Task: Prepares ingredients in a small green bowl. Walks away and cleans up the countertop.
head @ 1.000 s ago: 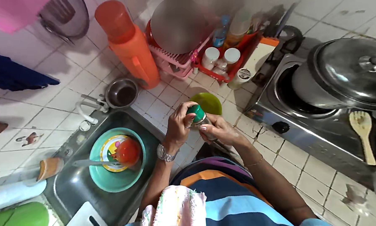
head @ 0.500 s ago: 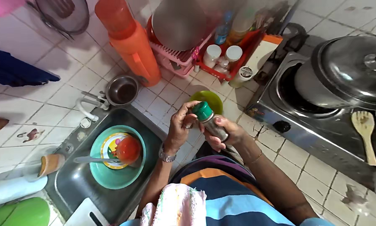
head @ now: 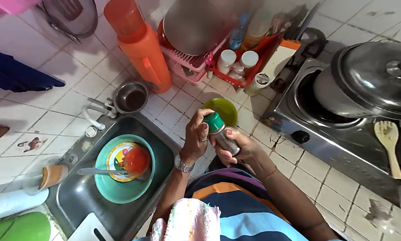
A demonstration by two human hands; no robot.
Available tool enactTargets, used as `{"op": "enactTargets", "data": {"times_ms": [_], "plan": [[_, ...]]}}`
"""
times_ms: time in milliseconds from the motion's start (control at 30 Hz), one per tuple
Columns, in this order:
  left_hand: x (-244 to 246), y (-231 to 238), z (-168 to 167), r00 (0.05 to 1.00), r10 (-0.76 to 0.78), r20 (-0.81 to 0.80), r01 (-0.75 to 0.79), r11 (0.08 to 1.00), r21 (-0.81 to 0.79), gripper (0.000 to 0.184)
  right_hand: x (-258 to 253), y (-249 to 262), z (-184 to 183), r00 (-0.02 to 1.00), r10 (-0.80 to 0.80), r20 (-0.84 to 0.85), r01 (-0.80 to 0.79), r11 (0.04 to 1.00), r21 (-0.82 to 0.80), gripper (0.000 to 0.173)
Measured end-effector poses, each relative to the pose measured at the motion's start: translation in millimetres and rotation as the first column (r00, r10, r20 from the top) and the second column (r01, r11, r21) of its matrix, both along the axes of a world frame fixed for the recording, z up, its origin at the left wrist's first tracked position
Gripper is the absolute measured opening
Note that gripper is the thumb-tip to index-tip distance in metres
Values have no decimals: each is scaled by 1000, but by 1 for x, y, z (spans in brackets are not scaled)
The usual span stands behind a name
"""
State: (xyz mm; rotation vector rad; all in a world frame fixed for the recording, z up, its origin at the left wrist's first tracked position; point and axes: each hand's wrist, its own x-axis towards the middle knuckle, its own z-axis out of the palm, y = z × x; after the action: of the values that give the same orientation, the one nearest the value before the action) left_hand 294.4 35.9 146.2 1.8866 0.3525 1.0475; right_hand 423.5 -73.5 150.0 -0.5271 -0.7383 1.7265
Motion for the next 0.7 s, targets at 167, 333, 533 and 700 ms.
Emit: {"op": "enactTargets", "data": {"times_ms": [167,333,533,700], "plan": [[-15,5,7,993,-52,-103,39,991,-128,54,5,-9,18,226,-338,914,360,900,244,45],[-17,-3,13,926,139,-352,-156,988,-20,40,-6,-7,15,-278,-415,867,346,799,493,45],[-2,-12,3,897,311,-314,-267,948,176,54,0,-3,17,-186,-314,931,365,858,362,54],[-1,-4,-6,957,244,-159,-250,968,-19,69,1,-7,-5,-254,-476,842,293,791,536,55]]}}
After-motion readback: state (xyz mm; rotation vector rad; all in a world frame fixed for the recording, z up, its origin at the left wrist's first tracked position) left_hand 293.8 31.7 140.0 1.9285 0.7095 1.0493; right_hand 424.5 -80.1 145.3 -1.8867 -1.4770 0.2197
